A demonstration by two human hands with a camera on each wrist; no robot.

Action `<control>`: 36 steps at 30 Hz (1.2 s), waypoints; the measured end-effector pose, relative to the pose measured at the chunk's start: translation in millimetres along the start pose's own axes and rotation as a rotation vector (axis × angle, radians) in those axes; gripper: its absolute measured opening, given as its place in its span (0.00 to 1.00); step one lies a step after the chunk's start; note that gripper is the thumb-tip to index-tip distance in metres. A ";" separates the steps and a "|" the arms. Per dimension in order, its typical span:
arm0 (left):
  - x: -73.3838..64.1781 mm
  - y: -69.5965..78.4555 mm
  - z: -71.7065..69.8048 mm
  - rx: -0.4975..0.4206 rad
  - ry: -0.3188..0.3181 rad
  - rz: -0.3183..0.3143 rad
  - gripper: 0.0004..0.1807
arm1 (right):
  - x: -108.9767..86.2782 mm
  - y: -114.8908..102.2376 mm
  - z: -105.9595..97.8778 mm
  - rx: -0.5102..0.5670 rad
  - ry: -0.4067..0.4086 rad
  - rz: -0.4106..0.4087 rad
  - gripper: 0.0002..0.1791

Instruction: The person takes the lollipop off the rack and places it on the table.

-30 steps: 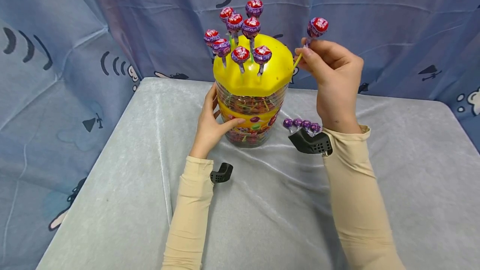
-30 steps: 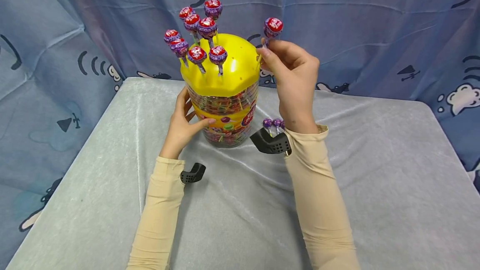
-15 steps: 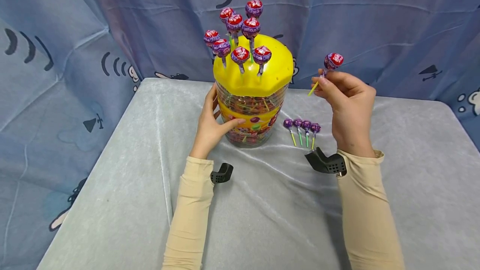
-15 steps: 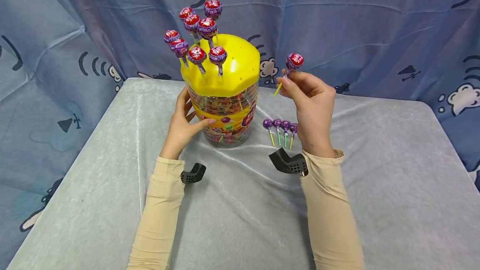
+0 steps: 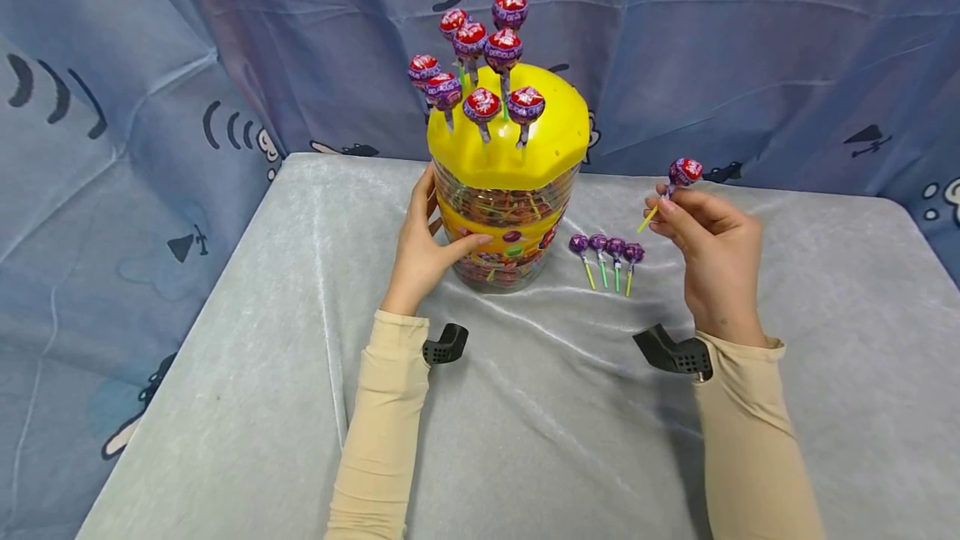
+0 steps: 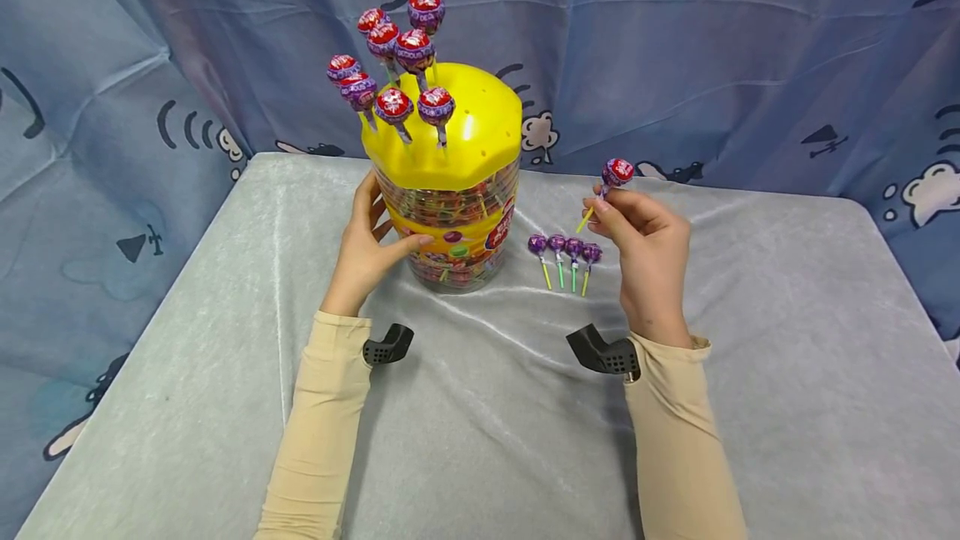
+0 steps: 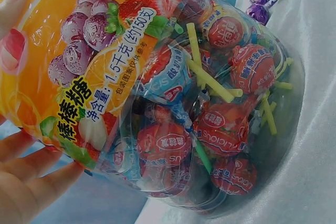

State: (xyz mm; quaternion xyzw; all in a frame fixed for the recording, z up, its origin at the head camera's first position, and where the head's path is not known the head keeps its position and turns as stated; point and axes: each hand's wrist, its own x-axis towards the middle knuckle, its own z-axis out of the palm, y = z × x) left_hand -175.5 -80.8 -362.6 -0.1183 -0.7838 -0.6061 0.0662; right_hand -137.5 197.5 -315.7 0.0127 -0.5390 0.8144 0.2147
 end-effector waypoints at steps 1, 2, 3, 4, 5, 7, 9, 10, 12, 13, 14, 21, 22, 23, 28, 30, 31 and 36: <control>0.0 -0.1 -0.1 0.001 0.001 -0.001 0.54 | -0.5 1.0 -2.2 0.004 0.006 0.010 0.04; 0.0 -0.2 0.0 0.000 0.000 0.000 0.54 | -1.1 2.1 -4.2 0.009 0.012 0.018 0.04; -0.1 -0.2 -0.1 0.001 0.000 0.001 0.54 | -1.7 3.1 -6.4 0.015 0.018 0.029 0.04; -0.1 -0.4 -0.2 0.001 -0.001 0.002 0.54 | -2.4 4.1 -8.5 0.020 0.026 0.038 0.04; -0.2 -0.2 -0.1 0.000 -0.002 0.003 0.54 | -3.1 5.0 -10.5 0.012 0.032 0.044 0.04; 0.0 0.2 0.1 -0.002 -0.004 0.003 0.54 | -4.7 6.7 -15.2 0.004 0.043 0.063 0.05; 0.2 0.7 0.2 -0.005 -0.006 0.003 0.55 | -6.0 9.0 -20.0 0.004 0.051 0.079 0.05; 0.3 0.9 0.4 -0.005 -0.007 0.003 0.55 | -6.7 10.2 -22.5 0.002 0.053 0.088 0.05; 0.7 1.2 0.8 -0.006 -0.009 0.004 0.55 | -7.5 12.8 -28.0 0.003 0.051 0.108 0.05; 0.9 1.2 1.0 -0.008 -0.010 0.006 0.55 | -7.7 14.1 -30.8 0.003 0.046 0.119 0.05; 0.9 1.3 1.1 -0.009 -0.010 0.007 0.55 | -7.4 15.5 -33.5 0.004 0.040 0.133 0.05; 0.3 -0.3 0.6 -0.013 -0.003 0.009 0.54 | -5.3 23.1 -49.6 -0.073 0.023 0.224 0.05; 0.4 -0.4 0.5 -0.016 -0.003 0.011 0.54 | -4.5 24.6 -51.8 -0.082 0.023 0.233 0.05; 0.5 -0.5 0.4 -0.019 -0.002 0.013 0.54 | -3.7 26.6 -54.1 -0.087 0.023 0.244 0.05; 0.1 0.1 -0.3 -0.023 0.002 0.014 0.54 | 4.4 46.3 -75.5 -0.097 0.008 0.292 0.05; 0.0 0.1 -0.5 -0.020 0.003 0.013 0.54 | 7.4 55.6 -85.6 -0.150 0.003 0.316 0.04; -0.1 0.1 -0.6 -0.018 0.003 0.013 0.54 | 8.5 59.4 -89.9 -0.181 0.000 0.329 0.04; 0.3 0.6 -0.8 -0.020 0.002 0.015 0.54 | 6.7 64.4 -96.6 -0.274 -0.068 0.370 0.09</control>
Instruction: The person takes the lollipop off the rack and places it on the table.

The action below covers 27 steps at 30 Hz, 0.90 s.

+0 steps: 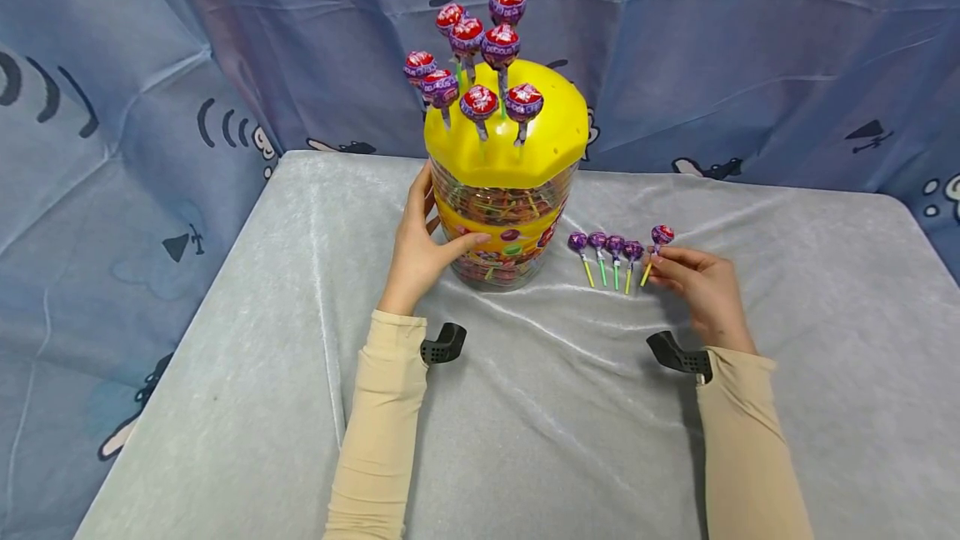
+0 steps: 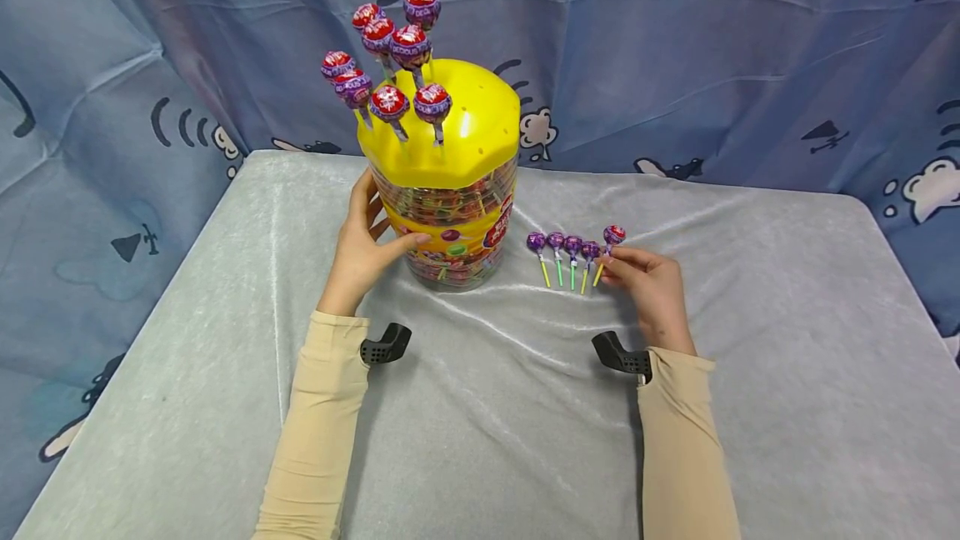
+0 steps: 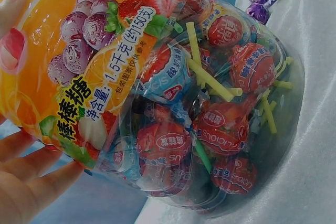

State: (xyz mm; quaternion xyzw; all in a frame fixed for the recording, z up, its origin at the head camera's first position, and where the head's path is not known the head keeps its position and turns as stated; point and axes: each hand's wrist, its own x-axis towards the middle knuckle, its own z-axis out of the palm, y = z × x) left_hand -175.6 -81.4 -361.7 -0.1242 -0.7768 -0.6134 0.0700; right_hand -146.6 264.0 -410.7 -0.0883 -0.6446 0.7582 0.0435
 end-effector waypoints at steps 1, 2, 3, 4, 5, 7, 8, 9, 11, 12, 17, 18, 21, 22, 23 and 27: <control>0.0 0.1 0.0 -0.001 -0.001 0.000 0.54 | -1.2 -0.3 0.0 -0.005 -0.014 0.007 0.10; 0.1 0.3 0.1 -0.002 -0.002 -0.001 0.54 | -2.2 -0.4 -0.1 -0.011 -0.026 0.016 0.12; 0.0 0.4 0.2 -0.001 -0.002 -0.002 0.54 | -3.0 -0.4 -0.2 -0.019 -0.031 0.031 0.12; -0.1 0.6 0.3 -0.002 -0.003 -0.003 0.54 | -3.3 -0.1 -0.9 -0.015 -0.036 0.047 0.13; 0.0 0.5 0.4 -0.003 -0.003 -0.004 0.54 | -3.3 0.5 -1.9 -0.016 -0.044 0.064 0.14; 0.1 0.2 0.7 -0.005 -0.003 -0.005 0.54 | -2.7 2.5 -4.4 -0.016 -0.064 0.099 0.15; 0.1 0.2 0.7 -0.005 -0.003 -0.005 0.54 | -2.3 3.7 -5.6 -0.016 -0.071 0.114 0.16; 0.1 0.0 0.7 -0.006 -0.003 -0.004 0.54 | -1.9 4.7 -6.6 -0.017 -0.079 0.126 0.16; 0.3 -0.4 0.6 -0.008 -0.003 -0.002 0.54 | -1.1 6.6 -8.3 -0.017 -0.087 0.144 0.15; 0.3 -0.6 0.6 -0.008 -0.003 -0.001 0.54 | -0.8 7.2 -8.8 -0.015 -0.087 0.151 0.15; 0.6 -1.4 0.0 -0.008 -0.002 0.002 0.54 | -0.7 6.7 -8.8 -0.019 -0.062 0.173 0.14; 0.6 -1.5 0.0 -0.009 -0.002 0.003 0.54 | -0.7 6.2 -8.6 -0.022 -0.054 0.182 0.14; 0.6 -2.0 0.3 -0.008 -0.001 0.004 0.54 | -0.6 5.5 -7.7 -0.043 -0.023 0.206 0.14; 0.5 -2.0 0.3 -0.008 -0.002 0.005 0.54 | -0.2 5.8 -7.7 -0.050 -0.014 0.213 0.14; 0.6 -2.1 0.4 -0.008 -0.002 0.005 0.54 | 0.1 6.1 -7.5 -0.059 -0.005 0.218 0.14; 0.4 -1.7 0.5 -0.009 -0.001 0.004 0.54 | 1.2 7.5 -8.0 -0.085 0.015 0.225 0.15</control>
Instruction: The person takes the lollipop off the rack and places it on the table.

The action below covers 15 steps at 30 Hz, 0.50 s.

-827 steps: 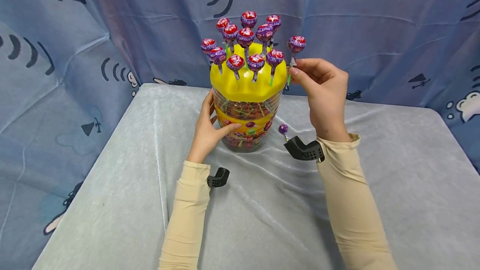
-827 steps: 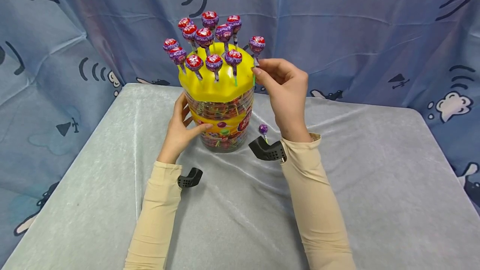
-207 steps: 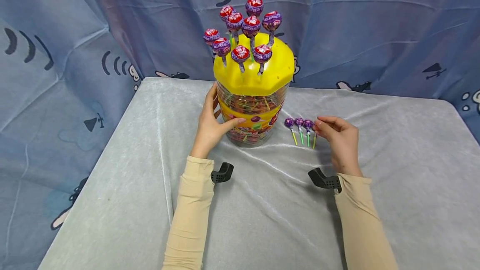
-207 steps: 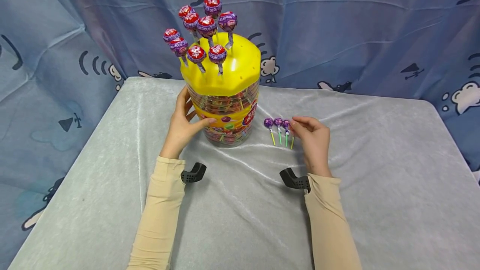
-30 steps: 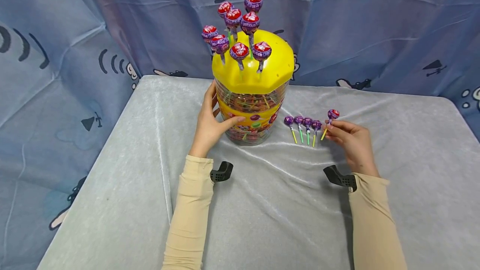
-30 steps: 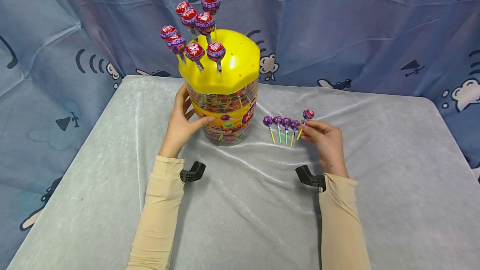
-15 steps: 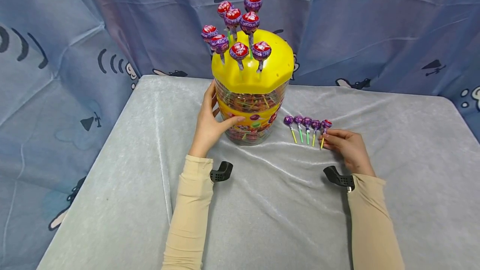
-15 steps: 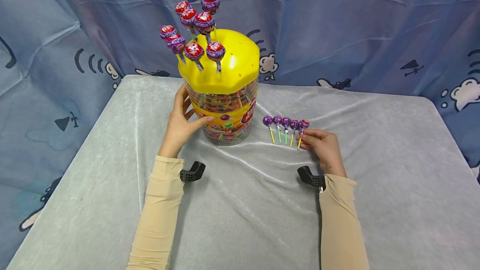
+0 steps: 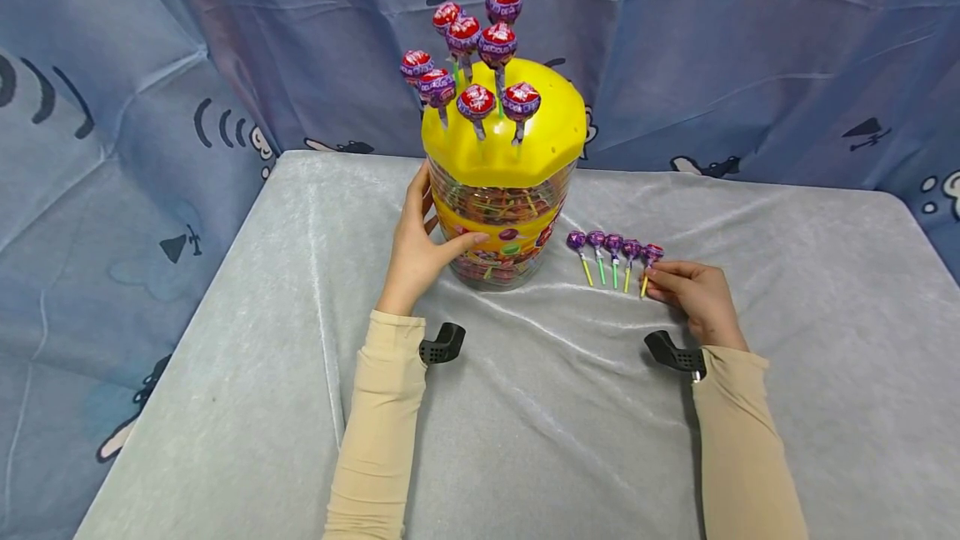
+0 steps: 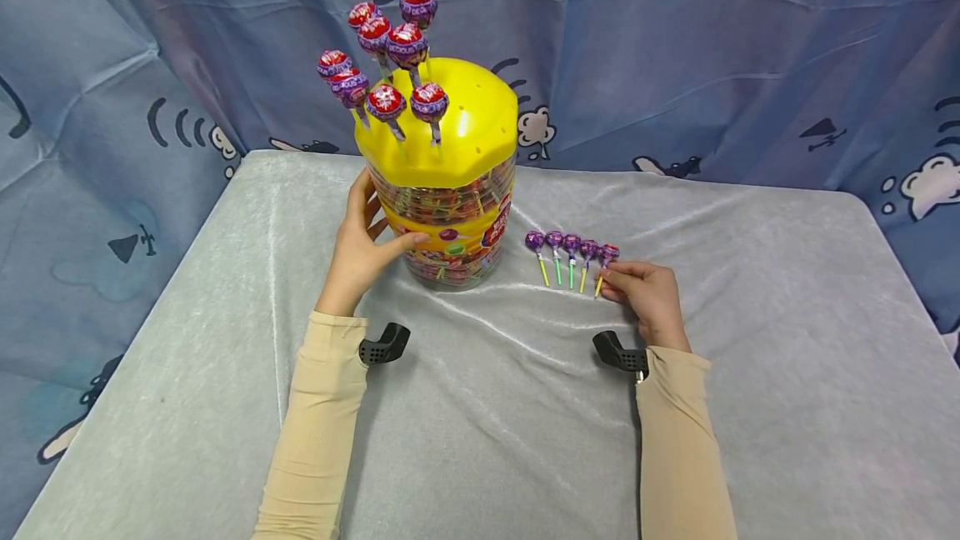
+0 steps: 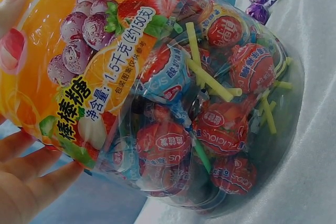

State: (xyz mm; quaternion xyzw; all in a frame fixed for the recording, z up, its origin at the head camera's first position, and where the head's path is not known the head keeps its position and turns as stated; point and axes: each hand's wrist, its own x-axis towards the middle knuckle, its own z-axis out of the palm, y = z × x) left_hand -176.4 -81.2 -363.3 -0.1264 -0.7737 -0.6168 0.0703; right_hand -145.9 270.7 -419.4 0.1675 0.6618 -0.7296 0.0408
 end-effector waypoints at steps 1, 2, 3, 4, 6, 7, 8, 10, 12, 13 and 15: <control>-0.1 0.3 0.0 -0.002 0.001 0.000 0.54 | 0.2 0.4 -0.2 -0.012 0.004 -0.001 0.15; -0.1 0.2 0.0 -0.003 0.001 0.000 0.54 | 0.3 0.6 -0.3 -0.023 0.006 -0.003 0.15; -0.1 0.3 -0.1 -0.004 0.001 -0.001 0.54 | 0.4 0.9 -0.5 -0.035 0.007 -0.006 0.14; 0.1 0.2 0.0 -0.005 0.001 -0.001 0.54 | 0.5 1.1 -0.3 -0.043 0.009 -0.012 0.14; 0.0 0.4 0.0 -0.005 0.001 -0.001 0.54 | 0.3 1.4 0.1 -0.059 0.011 -0.024 0.15; 0.1 0.3 0.0 -0.005 0.000 -0.001 0.54 | 0.1 1.3 0.3 -0.074 0.014 -0.034 0.15; 0.1 0.3 -0.1 -0.004 -0.001 -0.001 0.54 | 0.0 1.3 0.7 -0.081 0.018 -0.042 0.15; 0.1 0.4 0.0 -0.005 -0.001 0.000 0.54 | -0.3 0.9 1.7 -0.111 0.031 -0.060 0.14; -0.1 0.2 -0.1 -0.005 -0.001 0.000 0.54 | -0.5 0.4 2.5 -0.165 0.058 -0.075 0.10; 0.0 0.2 0.0 -0.006 -0.002 0.001 0.54 | -0.7 0.1 3.0 -0.208 0.074 -0.085 0.07; 0.0 0.1 0.1 -0.005 -0.003 0.001 0.54 | -0.6 -0.1 4.1 -0.284 0.105 -0.093 0.03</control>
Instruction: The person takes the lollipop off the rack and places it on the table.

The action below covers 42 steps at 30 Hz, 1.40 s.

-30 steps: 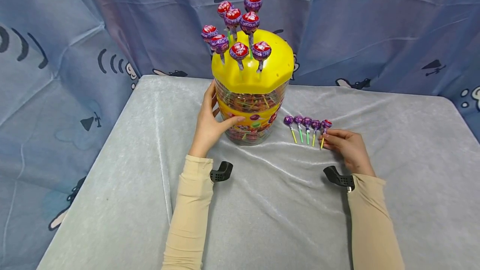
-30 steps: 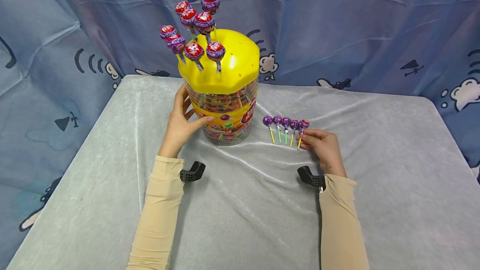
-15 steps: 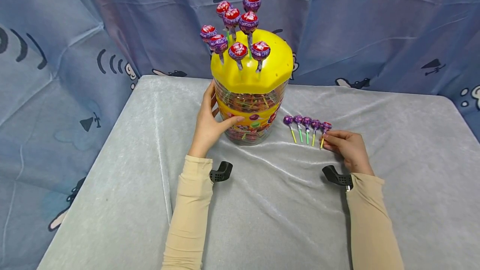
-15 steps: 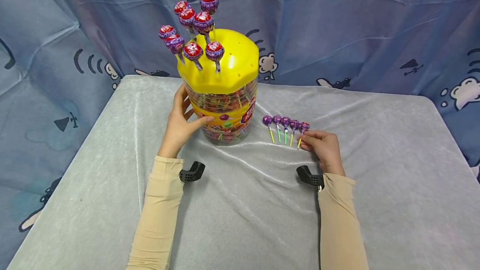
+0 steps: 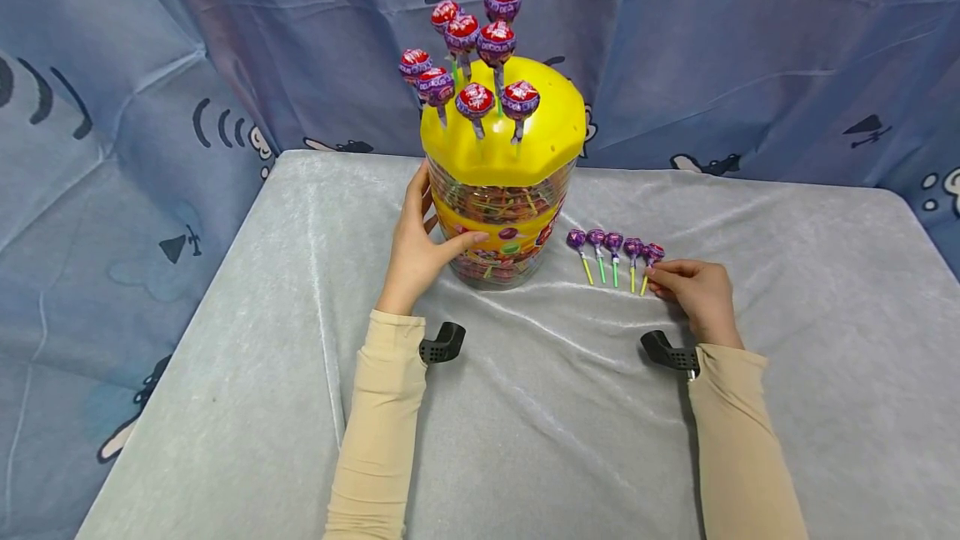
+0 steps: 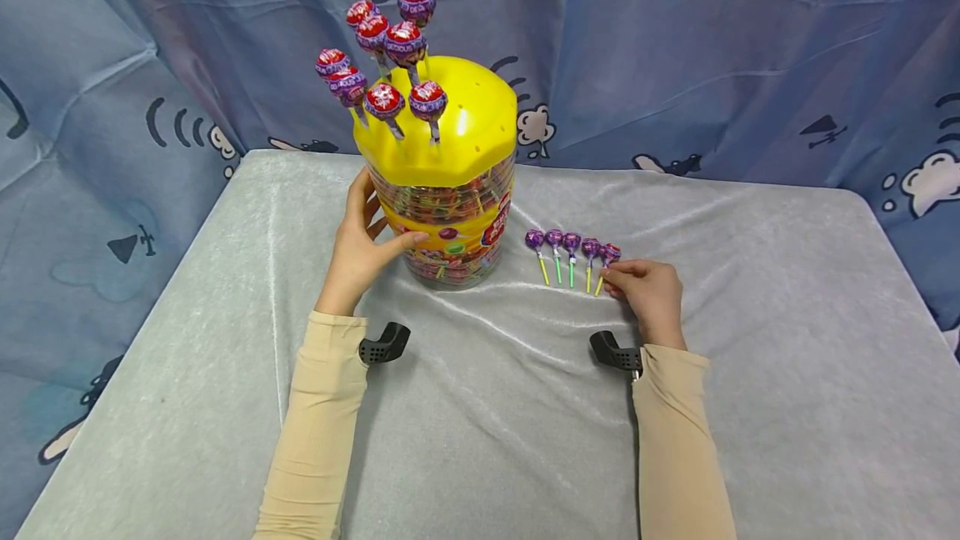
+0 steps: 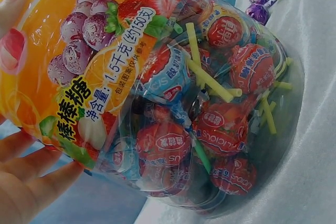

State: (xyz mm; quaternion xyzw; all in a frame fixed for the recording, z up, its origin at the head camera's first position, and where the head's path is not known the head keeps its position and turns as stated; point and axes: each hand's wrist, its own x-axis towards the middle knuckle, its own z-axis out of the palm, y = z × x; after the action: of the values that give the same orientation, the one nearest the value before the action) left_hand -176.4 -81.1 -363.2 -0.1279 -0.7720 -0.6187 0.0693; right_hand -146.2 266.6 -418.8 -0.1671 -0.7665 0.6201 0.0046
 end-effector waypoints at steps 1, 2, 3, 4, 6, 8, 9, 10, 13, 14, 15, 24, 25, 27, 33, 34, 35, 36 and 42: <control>0.0 0.1 0.0 0.000 0.000 0.000 0.54 | -0.2 -0.4 0.3 -0.042 0.012 -0.004 0.08; 0.0 0.1 0.1 0.000 0.000 -0.001 0.54 | -0.2 -0.6 0.6 -0.075 0.020 -0.005 0.12; 0.3 0.0 0.2 -0.001 0.000 -0.001 0.54 | -0.3 -0.7 0.8 -0.107 0.025 -0.007 0.16; 0.4 -0.1 0.2 -0.001 -0.001 -0.001 0.54 | -0.3 -0.7 0.8 -0.133 0.028 -0.010 0.18; 0.2 -0.3 0.1 -0.003 -0.001 -0.001 0.54 | 0.0 -0.3 0.8 -0.159 0.026 -0.011 0.20; 0.2 -0.5 0.0 -0.004 0.000 -0.002 0.54 | 0.2 0.1 0.5 -0.171 0.024 -0.011 0.20; 0.2 -0.5 -0.1 -0.004 -0.001 -0.001 0.54 | 0.2 0.1 0.5 -0.176 0.025 -0.009 0.20; 0.1 -0.3 -0.1 -0.005 -0.001 -0.002 0.54 | 0.2 0.0 0.3 -0.179 0.026 -0.006 0.20; 0.0 0.7 -0.2 -0.002 -0.003 -0.004 0.54 | -0.2 -0.7 -0.1 -0.185 0.033 0.000 0.20; 0.0 1.0 -0.2 0.001 -0.003 -0.006 0.54 | -0.3 -1.0 -0.2 -0.184 0.032 0.000 0.20; -0.1 1.3 -0.4 0.002 -0.004 -0.006 0.54 | -0.5 -1.5 -0.5 -0.186 0.034 -0.002 0.20; 0.0 1.8 -0.5 0.005 -0.003 -0.004 0.54 | -4.2 -6.5 -3.5 -0.175 0.051 -0.034 0.18; 0.0 1.8 -0.6 0.005 -0.003 -0.004 0.54 | -4.9 -7.7 -3.6 -0.180 0.058 -0.040 0.17; -0.1 1.5 -0.9 0.006 -0.003 -0.006 0.54 | -6.1 -10.5 -3.5 -0.172 0.069 -0.060 0.14; -0.3 0.8 -1.8 0.002 -0.005 -0.005 0.53 | -10.8 -20.5 1.8 0.080 0.076 -0.145 0.05; -0.4 0.9 -1.9 0.000 -0.006 -0.005 0.53 | -12.0 -22.7 3.0 0.134 0.076 -0.159 0.04; -0.5 1.1 -1.9 0.000 -0.006 -0.005 0.53 | -13.8 -25.8 4.2 0.184 0.072 -0.174 0.04; -0.6 1.4 -1.8 0.000 -0.007 -0.006 0.53 | -15.6 -28.8 5.3 0.220 0.073 -0.187 0.04; -0.3 2.6 -1.0 0.011 -0.009 -0.024 0.54 | -30.0 -53.1 15.0 0.376 0.045 -0.249 0.06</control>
State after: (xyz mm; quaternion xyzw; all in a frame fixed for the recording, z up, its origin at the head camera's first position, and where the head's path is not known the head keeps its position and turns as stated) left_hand -175.4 -81.6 -360.6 -0.1213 -0.7772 -0.6147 0.0591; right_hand -134.3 235.2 -365.6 -0.0809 -0.6520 0.7427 0.1292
